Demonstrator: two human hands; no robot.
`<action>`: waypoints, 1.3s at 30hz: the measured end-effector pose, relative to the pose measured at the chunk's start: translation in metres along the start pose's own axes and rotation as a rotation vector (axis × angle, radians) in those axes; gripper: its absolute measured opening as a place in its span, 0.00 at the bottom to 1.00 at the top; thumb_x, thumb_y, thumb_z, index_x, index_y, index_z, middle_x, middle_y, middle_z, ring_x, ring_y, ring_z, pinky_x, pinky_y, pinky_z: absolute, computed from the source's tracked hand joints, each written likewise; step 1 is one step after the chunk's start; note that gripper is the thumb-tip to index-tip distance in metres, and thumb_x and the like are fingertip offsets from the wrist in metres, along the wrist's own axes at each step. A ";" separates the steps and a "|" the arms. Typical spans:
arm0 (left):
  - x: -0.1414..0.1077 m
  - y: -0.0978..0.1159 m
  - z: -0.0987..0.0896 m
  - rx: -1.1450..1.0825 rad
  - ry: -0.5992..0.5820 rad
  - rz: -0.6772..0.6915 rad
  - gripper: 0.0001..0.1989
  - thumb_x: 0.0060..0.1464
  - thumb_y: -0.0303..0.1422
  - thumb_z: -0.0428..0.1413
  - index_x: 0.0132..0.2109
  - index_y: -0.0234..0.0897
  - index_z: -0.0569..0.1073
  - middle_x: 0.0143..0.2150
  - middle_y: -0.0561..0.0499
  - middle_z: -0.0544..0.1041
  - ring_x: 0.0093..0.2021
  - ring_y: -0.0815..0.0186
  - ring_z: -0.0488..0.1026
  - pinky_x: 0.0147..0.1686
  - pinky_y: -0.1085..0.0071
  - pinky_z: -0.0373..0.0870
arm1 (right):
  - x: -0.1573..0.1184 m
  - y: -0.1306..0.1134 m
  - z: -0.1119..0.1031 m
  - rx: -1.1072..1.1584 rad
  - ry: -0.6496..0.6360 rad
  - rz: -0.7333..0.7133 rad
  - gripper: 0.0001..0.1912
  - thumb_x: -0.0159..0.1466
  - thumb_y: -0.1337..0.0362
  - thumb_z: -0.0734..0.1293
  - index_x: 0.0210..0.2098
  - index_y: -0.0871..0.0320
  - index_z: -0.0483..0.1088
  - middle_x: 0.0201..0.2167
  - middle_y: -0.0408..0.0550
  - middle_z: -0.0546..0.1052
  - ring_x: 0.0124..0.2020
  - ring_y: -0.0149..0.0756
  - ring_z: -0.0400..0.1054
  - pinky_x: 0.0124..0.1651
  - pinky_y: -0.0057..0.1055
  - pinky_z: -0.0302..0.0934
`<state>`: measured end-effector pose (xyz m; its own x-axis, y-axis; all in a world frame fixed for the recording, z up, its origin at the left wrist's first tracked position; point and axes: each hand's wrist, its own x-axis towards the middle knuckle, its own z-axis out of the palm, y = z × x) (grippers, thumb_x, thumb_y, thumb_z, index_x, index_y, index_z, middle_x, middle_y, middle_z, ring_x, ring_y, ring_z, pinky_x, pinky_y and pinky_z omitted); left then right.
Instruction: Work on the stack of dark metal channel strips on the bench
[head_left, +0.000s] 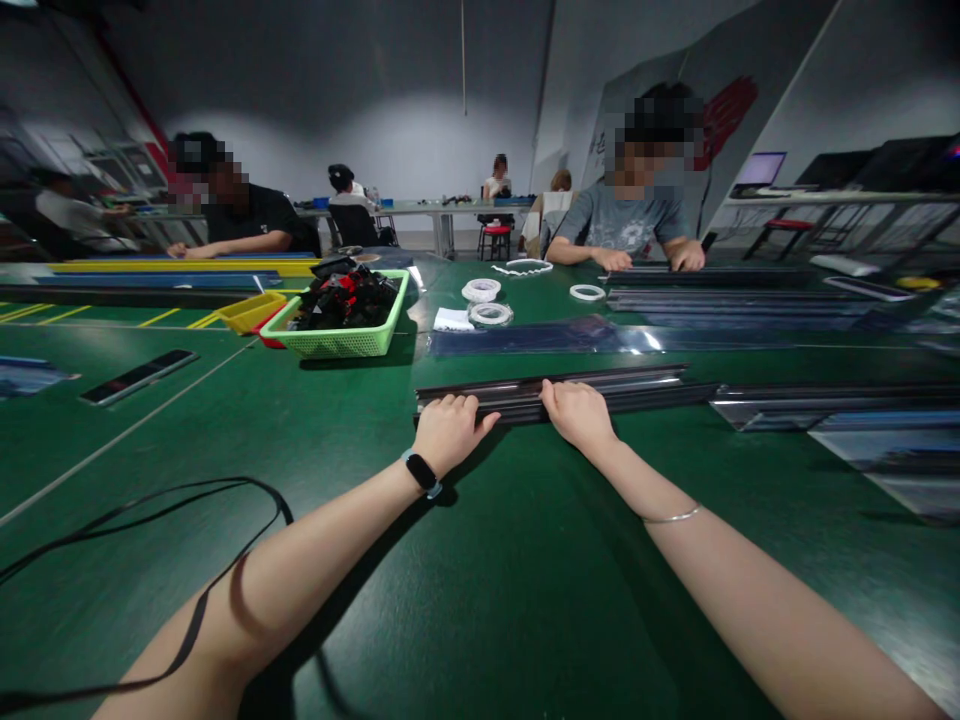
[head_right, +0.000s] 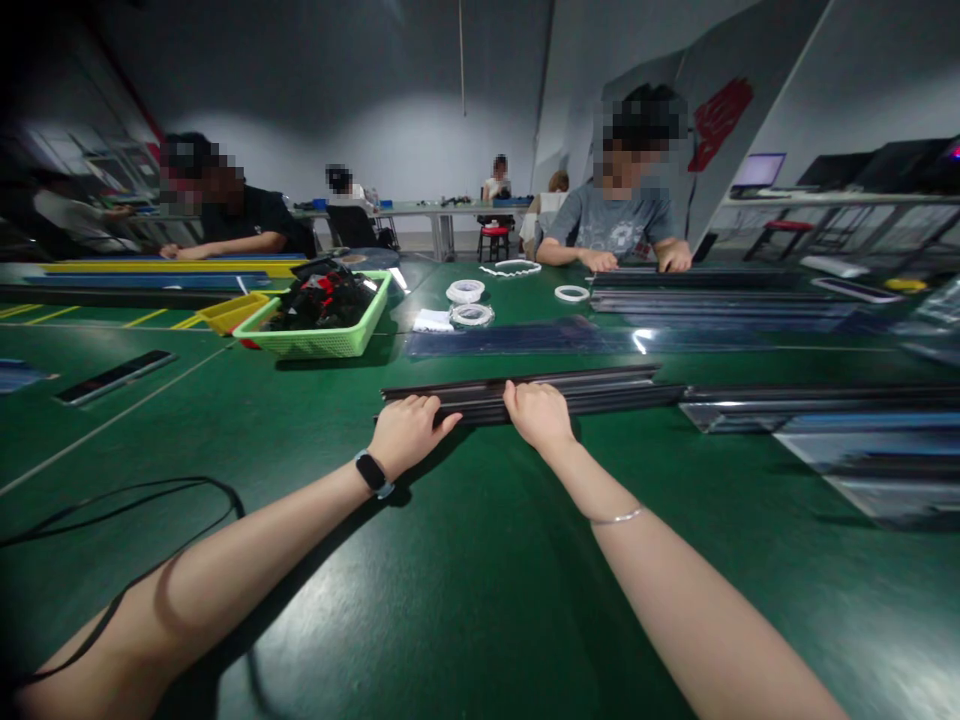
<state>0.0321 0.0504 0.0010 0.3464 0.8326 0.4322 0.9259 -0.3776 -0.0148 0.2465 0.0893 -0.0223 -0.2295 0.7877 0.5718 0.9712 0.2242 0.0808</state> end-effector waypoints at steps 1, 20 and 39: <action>0.000 0.000 0.000 -0.005 0.000 0.005 0.24 0.56 0.48 0.38 0.33 0.32 0.67 0.31 0.45 0.71 0.35 0.64 0.67 0.34 0.70 0.58 | 0.000 0.001 0.000 0.000 0.003 -0.005 0.25 0.64 0.60 0.48 0.23 0.64 0.69 0.22 0.53 0.72 0.26 0.35 0.64 0.33 0.31 0.49; 0.006 0.002 0.006 -0.029 -0.015 0.029 0.25 0.56 0.48 0.37 0.36 0.30 0.68 0.33 0.43 0.70 0.37 0.63 0.67 0.34 0.69 0.60 | 0.006 -0.022 -0.001 0.071 -0.044 -0.106 0.25 0.65 0.59 0.47 0.27 0.63 0.69 0.24 0.51 0.72 0.27 0.34 0.64 0.34 0.30 0.48; 0.000 0.008 0.002 0.041 0.017 0.054 0.21 0.58 0.44 0.37 0.35 0.33 0.66 0.31 0.46 0.71 0.34 0.64 0.67 0.33 0.69 0.57 | 0.007 -0.012 0.000 0.042 -0.057 -0.106 0.24 0.65 0.61 0.48 0.26 0.63 0.69 0.23 0.51 0.72 0.26 0.33 0.64 0.34 0.30 0.49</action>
<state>0.0397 0.0484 -0.0007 0.3935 0.8044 0.4450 0.9116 -0.4042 -0.0753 0.2333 0.0916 -0.0192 -0.3350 0.7894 0.5144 0.9381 0.3307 0.1035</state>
